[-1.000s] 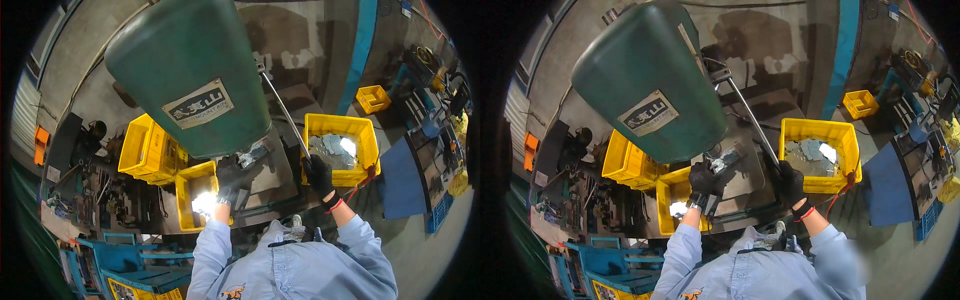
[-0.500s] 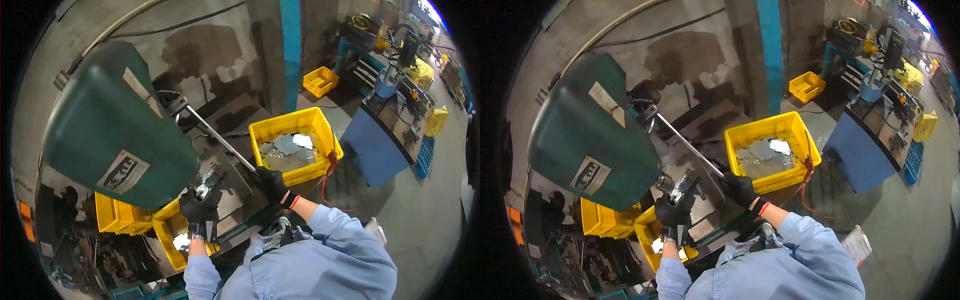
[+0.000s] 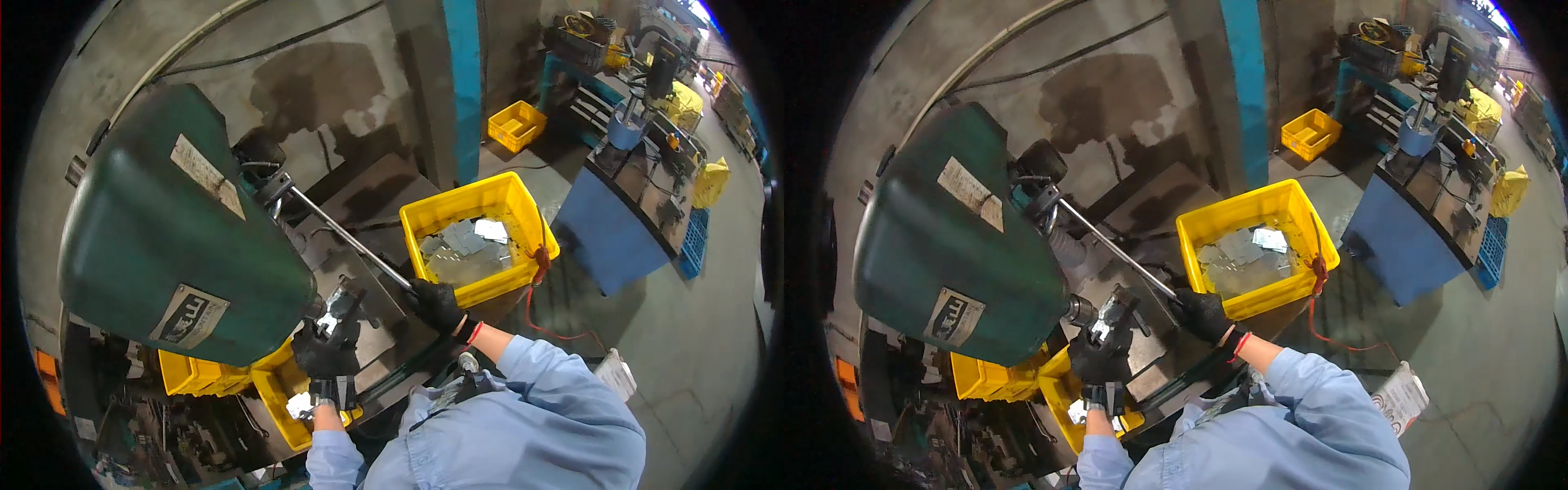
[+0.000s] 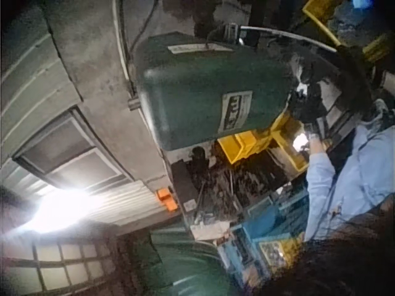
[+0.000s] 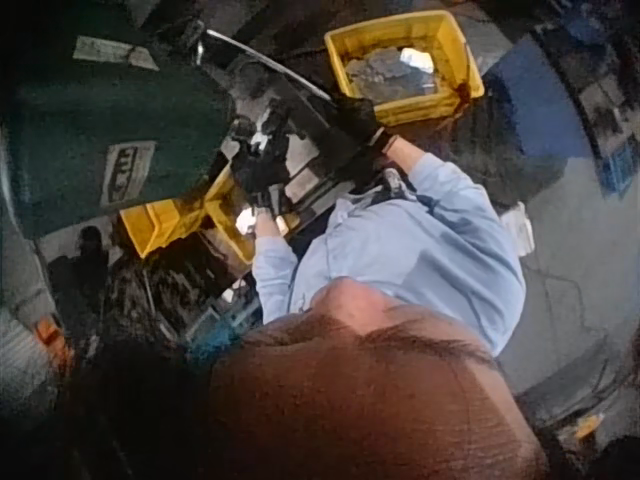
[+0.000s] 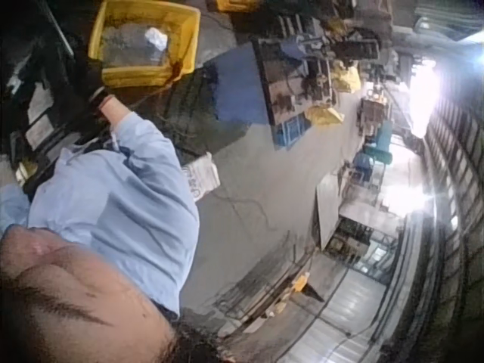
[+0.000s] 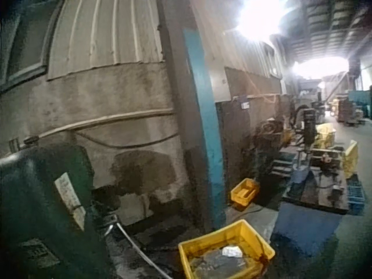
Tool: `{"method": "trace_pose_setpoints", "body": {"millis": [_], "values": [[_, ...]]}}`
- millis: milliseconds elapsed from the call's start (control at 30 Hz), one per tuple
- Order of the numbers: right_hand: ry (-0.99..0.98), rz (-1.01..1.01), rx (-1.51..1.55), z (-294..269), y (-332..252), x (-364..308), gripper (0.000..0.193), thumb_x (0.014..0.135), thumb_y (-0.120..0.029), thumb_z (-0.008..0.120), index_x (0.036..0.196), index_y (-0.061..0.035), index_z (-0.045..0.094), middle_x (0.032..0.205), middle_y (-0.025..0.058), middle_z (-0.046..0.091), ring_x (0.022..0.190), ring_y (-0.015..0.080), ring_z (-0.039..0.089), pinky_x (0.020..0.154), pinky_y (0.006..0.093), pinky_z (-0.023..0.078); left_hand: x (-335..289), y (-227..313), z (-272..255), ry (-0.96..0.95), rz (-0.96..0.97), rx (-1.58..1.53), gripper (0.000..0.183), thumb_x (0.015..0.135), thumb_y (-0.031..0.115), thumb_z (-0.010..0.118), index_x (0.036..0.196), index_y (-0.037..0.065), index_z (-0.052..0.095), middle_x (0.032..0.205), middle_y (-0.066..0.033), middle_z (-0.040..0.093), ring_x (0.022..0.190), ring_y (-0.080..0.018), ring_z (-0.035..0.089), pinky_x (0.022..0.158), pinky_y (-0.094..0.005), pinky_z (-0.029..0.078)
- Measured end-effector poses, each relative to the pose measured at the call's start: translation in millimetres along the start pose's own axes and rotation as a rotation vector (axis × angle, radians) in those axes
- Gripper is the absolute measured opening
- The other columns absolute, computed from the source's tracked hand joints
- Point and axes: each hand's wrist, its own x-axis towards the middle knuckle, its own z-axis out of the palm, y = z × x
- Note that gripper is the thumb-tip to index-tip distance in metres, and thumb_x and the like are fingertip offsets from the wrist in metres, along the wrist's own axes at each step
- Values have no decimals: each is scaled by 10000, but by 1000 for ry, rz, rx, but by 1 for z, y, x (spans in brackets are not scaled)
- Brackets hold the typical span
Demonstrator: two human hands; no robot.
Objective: Operating a punch press machine to form or cut small metal components, then sorting them into bins.
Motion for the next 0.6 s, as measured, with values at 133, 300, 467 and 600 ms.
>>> {"method": "trace_pose_setpoints", "body": {"millis": [133,300,467,600], "values": [[39,-40,38,12,4,-1,171,973,-239,811,1083,-116,766,828,188,737,762,417,749,662,492,588,-6,-3,-6,5,-8,17,839,725,715,871,1284,100,759,1042,-175,778,948,-390,735,839,-524,582],[16,47,108,8,14,-3,200,972,-216,814,1139,-115,769,874,154,750,788,373,762,692,463,597,0,16,-3,-24,25,4,781,721,651,874,1263,99,764,1054,-176,782,962,-387,735,843,-526,586],[34,168,297,15,14,-8,162,978,-159,814,1127,-107,778,886,162,758,804,337,777,704,423,596,-1,12,-7,-1,3,23,725,717,587,877,1242,98,770,1065,-177,787,977,-385,735,847,-529,590],[6,216,385,-3,-11,-8,152,993,-107,803,1141,-78,778,880,145,758,781,269,763,714,377,577,-1,5,-4,25,-21,44,682,713,535,880,1225,97,775,1074,-177,790,988,-382,735,850,-532,594]]}}
